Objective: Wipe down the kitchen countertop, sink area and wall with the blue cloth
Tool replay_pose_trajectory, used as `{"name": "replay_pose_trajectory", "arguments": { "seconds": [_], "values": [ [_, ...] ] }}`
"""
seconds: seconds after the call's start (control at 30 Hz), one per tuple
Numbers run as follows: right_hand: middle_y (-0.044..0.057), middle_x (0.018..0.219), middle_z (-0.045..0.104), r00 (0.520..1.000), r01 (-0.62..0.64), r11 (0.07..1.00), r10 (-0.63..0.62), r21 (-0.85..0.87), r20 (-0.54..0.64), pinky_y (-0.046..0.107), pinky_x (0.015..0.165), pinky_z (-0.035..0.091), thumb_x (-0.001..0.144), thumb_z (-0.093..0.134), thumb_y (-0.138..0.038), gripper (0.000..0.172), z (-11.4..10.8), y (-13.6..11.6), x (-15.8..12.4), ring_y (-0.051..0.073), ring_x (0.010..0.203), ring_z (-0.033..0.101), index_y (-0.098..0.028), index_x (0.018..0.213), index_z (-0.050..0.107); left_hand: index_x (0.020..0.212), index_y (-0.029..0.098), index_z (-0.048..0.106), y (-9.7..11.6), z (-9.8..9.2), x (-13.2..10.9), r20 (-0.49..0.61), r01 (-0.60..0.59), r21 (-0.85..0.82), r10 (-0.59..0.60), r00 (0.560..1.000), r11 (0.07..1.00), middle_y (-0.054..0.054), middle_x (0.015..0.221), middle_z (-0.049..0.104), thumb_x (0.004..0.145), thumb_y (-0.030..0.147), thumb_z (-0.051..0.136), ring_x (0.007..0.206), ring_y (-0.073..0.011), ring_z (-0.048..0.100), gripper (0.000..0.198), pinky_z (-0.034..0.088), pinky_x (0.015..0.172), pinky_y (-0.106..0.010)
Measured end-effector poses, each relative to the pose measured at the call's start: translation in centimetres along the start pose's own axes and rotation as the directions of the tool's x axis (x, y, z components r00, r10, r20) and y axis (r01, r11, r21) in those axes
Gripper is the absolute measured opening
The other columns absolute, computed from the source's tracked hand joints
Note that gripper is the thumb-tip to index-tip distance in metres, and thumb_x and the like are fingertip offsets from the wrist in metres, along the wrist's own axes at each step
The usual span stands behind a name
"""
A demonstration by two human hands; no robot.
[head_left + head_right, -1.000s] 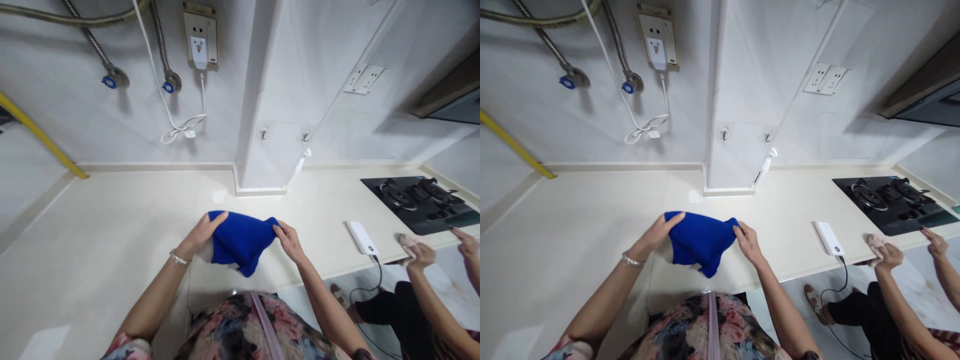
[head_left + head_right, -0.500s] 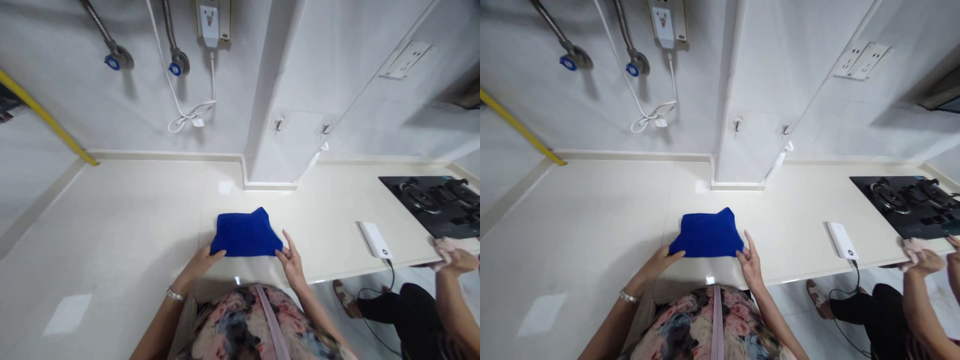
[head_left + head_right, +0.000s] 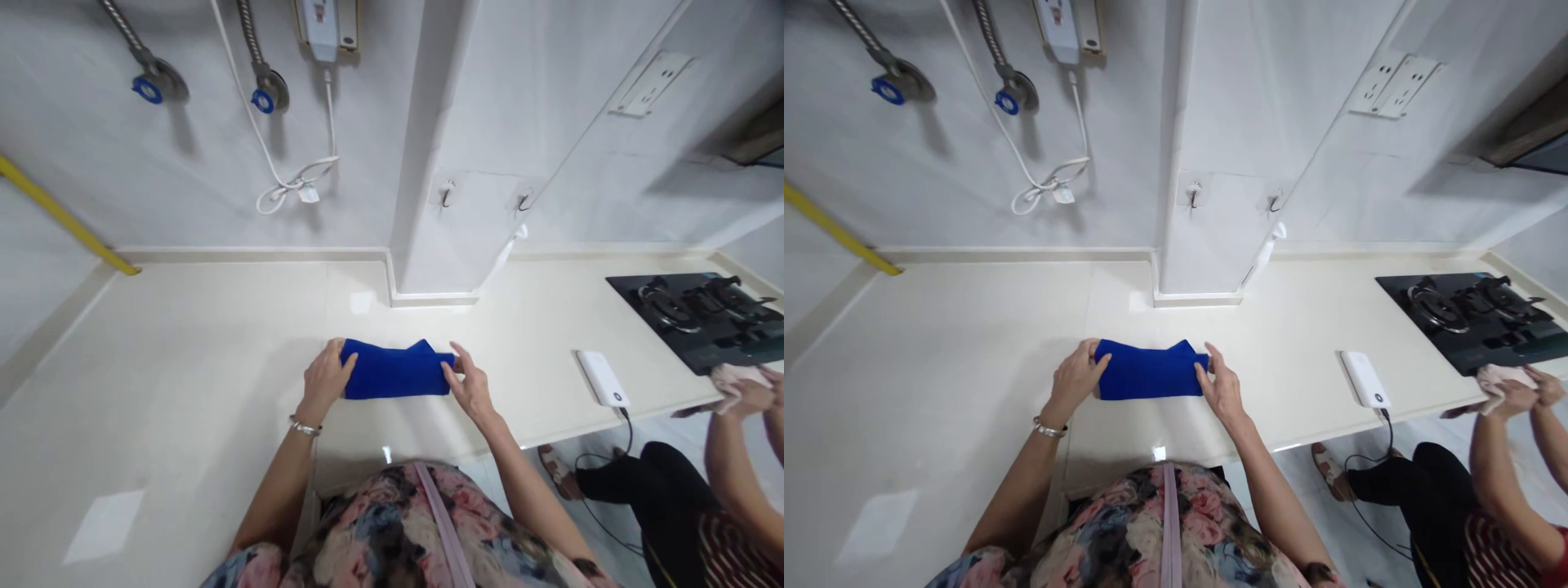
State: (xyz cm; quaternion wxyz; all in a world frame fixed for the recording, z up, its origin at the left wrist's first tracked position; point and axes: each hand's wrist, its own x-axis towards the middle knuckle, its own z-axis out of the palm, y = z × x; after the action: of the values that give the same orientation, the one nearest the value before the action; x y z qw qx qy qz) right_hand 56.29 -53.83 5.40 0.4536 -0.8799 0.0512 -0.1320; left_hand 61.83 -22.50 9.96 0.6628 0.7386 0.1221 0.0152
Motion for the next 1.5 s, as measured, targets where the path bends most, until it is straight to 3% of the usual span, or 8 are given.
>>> {"name": "replay_pose_trajectory", "arguments": {
  "seconds": [0.1, 0.27, 0.47, 0.63, 0.97, 1.2, 1.33, 1.5],
  "values": [
    [0.019, 0.136, 0.067, 0.997, -0.005, 1.000, 0.005, -0.003, -0.076, 0.036, 0.080, 0.060, 0.098, 0.053, -0.057, 0.071, -0.2, 1.9, 0.6, 0.022, 0.091, 0.072, -0.016, 0.155, 0.044, 0.108, 0.023, 0.077, -0.8, 2.8, -0.2, -0.074, -0.184, -0.151, 0.174, 0.982, 0.971, -0.014, 0.127, 0.067, 0.068, 0.015, 0.086, 0.158, -0.0367, 0.023, 0.042, 0.000, 0.134, -0.052],
    [0.018, 0.122, 0.072, 0.996, 0.082, 0.974, -0.089, -0.211, -0.027, 0.049, 0.095, 0.061, 0.100, 0.050, -0.048, 0.051, -1.6, 9.4, -4.5, 0.027, 0.104, 0.072, -0.016, 0.139, 0.060, 0.120, 0.029, 0.078, -6.2, 6.3, -2.3, 0.451, -0.240, -0.042, 0.233, 0.861, 0.970, -0.010, 0.160, 0.049, 0.060, 0.019, 0.094, 0.163, -0.0418, 0.004, 0.062, -0.021, 0.126, -0.059],
    [0.016, 0.153, 0.055, 0.964, 0.238, 0.920, -0.263, -0.312, -0.041, 0.055, 0.114, 0.054, 0.102, 0.041, -0.022, 0.046, -0.1, 13.9, -9.4, 0.029, 0.141, 0.056, -0.021, 0.146, 0.058, 0.094, 0.026, 0.080, -8.8, 6.2, 1.2, 0.493, 0.019, -0.233, 0.102, 0.864, 0.972, -0.013, 0.147, 0.063, 0.078, 0.014, 0.081, 0.163, -0.0309, 0.018, 0.020, 0.000, 0.134, -0.051],
    [0.013, 0.154, 0.054, 0.966, 0.214, 0.919, -0.250, -0.331, -0.068, 0.057, 0.114, 0.054, 0.101, 0.043, -0.020, 0.051, 0.9, 13.8, -9.5, 0.030, 0.141, 0.056, -0.027, 0.150, 0.054, 0.090, 0.025, 0.075, -6.9, 6.3, 5.8, 0.288, 0.205, -0.380, -0.096, 0.953, 0.902, -0.009, 0.117, 0.078, 0.087, 0.010, 0.065, 0.141, -0.0231, 0.057, 0.017, 0.037, 0.125, -0.036],
    [0.011, 0.156, 0.054, 0.975, 0.189, 0.913, -0.219, -0.362, -0.045, 0.057, 0.108, 0.059, 0.102, 0.043, -0.023, 0.053, 0.6, 14.3, -9.8, 0.033, 0.140, 0.057, -0.031, 0.153, 0.050, 0.129, 0.027, 0.057, 0.7, 6.7, 11.6, -0.308, -0.319, -0.439, 0.193, 0.932, 0.840, -0.009, 0.133, 0.071, 0.099, 0.041, 0.062, 0.135, -0.0197, 0.061, 0.034, 0.036, 0.125, -0.037],
    [0.009, 0.151, 0.059, 0.950, 0.276, 0.883, -0.310, -0.379, -0.031, 0.048, 0.090, 0.068, 0.098, 0.052, -0.025, 0.061, 0.4, 16.0, -9.5, 0.034, 0.126, 0.068, -0.040, 0.157, 0.046, 0.128, 0.028, 0.052, 9.8, 14.5, 16.0, -0.119, -0.165, -0.861, 0.125, 0.985, 0.481, -0.012, 0.148, 0.063, 0.101, 0.047, 0.061, 0.131, -0.0258, 0.065, 0.034, 0.052, 0.111, -0.044],
    [0.008, 0.146, 0.063, 0.948, 0.257, 0.887, -0.309, -0.382, -0.080, 0.050, 0.087, 0.068, 0.097, 0.056, -0.036, 0.061, 0.6, 16.2, -9.5, 0.035, 0.120, 0.070, -0.043, 0.157, 0.047, 0.131, 0.026, 0.055, 11.2, 19.1, 17.9, 0.037, -0.019, -0.846, 0.095, 0.995, 0.533, -0.010, 0.157, 0.055, 0.100, 0.036, 0.063, 0.141, -0.0239, 0.056, 0.033, 0.059, 0.089, -0.026],
    [0.015, 0.143, 0.064, 0.959, 0.225, 0.899, -0.272, -0.376, -0.077, 0.048, 0.092, 0.065, 0.098, 0.056, -0.042, 0.059, 0.7, 15.3, -9.7, 0.034, 0.121, 0.068, -0.027, 0.155, 0.053, 0.136, 0.020, 0.052, 6.7, 16.6, 22.7, 0.013, 0.000, -0.659, 0.011, 1.000, 0.752, -0.016, 0.143, 0.065, 0.102, 0.032, 0.052, 0.115, -0.0196, 0.072, 0.036, 0.060, 0.088, -0.027]
  ]
}}
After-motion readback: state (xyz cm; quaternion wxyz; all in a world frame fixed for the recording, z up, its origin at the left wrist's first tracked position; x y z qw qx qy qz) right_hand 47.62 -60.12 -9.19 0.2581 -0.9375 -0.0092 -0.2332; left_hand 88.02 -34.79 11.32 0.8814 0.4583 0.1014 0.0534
